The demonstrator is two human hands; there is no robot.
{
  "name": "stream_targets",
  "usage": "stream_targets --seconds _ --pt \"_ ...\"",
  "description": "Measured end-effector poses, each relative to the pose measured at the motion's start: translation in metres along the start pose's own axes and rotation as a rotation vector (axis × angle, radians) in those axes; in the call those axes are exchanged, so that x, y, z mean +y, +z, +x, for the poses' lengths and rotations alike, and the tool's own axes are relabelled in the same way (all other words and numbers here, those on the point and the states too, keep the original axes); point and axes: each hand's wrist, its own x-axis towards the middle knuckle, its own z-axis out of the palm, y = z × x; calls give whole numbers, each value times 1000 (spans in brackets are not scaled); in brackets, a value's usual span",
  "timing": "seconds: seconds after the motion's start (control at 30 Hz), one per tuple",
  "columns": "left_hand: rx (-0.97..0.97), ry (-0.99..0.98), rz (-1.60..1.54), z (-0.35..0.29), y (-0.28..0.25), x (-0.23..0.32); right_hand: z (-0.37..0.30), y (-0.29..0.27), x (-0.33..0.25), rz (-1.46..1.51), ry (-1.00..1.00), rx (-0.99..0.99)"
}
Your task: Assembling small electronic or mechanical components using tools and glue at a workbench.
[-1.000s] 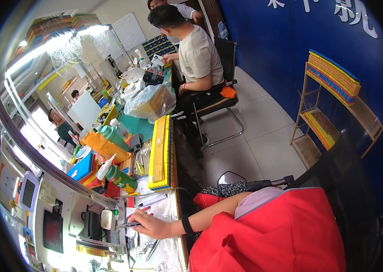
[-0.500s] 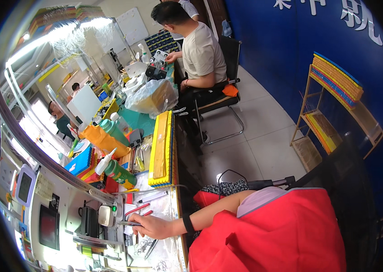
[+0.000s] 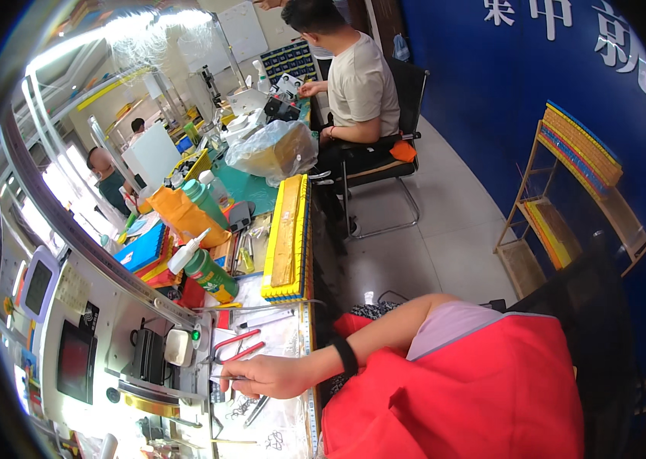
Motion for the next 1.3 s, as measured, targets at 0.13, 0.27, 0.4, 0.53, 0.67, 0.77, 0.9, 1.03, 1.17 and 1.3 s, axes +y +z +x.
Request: stream_targets --seconds 0.13,0.27,0.4,0.53,0.67,0.77,0.9,1.03,1.17,1.3 --pt "-12 -36 3 -11 -5 3 17 -8 -35 29 -168 -191" --pt "-100 -175 102 -65 -53 8 61 12 -51 140 -33 -375" --pt "-354 -196 499 -118 -169 49 88 54 -38 34 79 -460" --pt "-377 -336 317 -90 -155 62 109 75 -19 209 181 -431" --pt "-323 -354 288 -84 -163 68 138 105 0 486 302 -407" --pt "-284 -308 280 -84 -161 66 149 111 1 673 427 -445" --pt "-257 -455 141 -85 -159 66 160 116 -1 796 472 -525" --pt "-192 -449 176 -85 -154 67 169 119 0 829 496 -559" --pt "-155 -480 121 -81 -149 72 170 120 4 857 517 -550" --pt "-177 -378 102 -80 -150 70 170 122 4 869 545 -496"
